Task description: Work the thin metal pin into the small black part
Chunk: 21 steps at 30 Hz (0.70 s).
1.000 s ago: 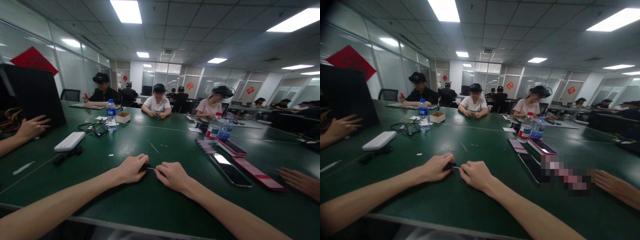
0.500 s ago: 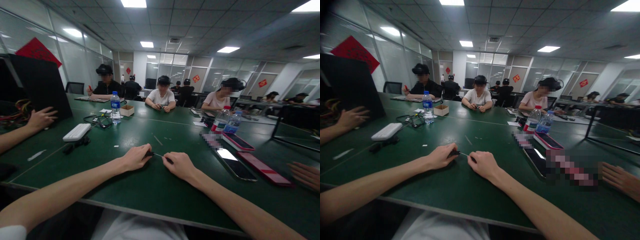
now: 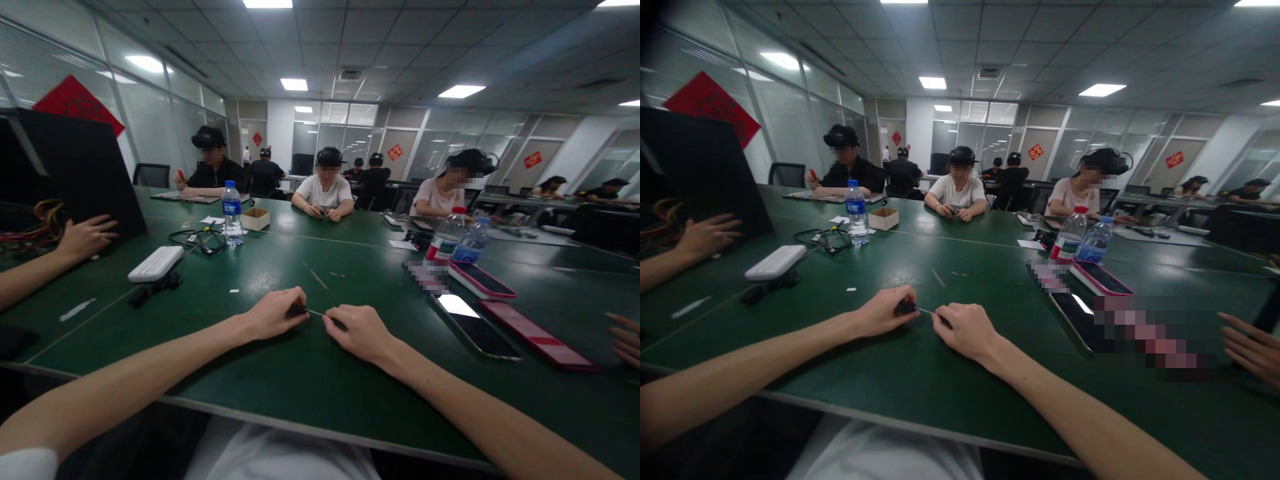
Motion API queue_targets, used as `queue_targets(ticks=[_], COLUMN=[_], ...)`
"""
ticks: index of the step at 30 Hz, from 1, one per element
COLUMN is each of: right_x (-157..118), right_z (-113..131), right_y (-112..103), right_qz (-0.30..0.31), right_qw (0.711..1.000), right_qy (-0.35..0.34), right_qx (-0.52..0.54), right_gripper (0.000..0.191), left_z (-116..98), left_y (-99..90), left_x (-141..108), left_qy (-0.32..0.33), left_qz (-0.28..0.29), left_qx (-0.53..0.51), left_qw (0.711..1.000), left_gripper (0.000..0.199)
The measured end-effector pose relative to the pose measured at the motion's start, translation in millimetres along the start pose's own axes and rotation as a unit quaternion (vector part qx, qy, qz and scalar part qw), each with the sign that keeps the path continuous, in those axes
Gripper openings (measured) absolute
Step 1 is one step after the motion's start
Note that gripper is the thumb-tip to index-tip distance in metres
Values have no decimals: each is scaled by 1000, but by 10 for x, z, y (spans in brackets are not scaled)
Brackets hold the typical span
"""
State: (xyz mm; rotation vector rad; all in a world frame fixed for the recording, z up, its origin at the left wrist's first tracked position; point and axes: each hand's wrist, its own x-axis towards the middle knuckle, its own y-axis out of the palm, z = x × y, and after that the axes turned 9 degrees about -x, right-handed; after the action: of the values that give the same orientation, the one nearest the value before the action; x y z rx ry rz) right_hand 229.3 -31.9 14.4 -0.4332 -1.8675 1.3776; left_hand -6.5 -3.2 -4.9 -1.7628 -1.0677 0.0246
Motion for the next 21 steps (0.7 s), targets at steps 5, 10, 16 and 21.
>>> queue_targets(ticks=[5, 10, 16, 21], right_x=[-8, -4, 2, -5], right_z=[-10, 2, 20, 19], right_y=[34, 18, 5, 17], right_qz=[-18, -21, -13, -7], right_qw=[1000, 1000, 1000, 1000], right_qy=[-5, -10, -9, -18], right_qx=[7, 12, 5, 12], right_gripper=[31, 31, 29, 30], left_z=[6, 1, 31, 42], left_y=[0, -4, 15, 22], left_x=[-6, -9, -17, -30], left_qy=[11, 33, 30, 27], left_qz=[0, 27, 19, 27], left_qx=[-12, 3, 23, 38], left_qw=[1000, 999, 999, 999], left_gripper=[21, 25, 26, 24])
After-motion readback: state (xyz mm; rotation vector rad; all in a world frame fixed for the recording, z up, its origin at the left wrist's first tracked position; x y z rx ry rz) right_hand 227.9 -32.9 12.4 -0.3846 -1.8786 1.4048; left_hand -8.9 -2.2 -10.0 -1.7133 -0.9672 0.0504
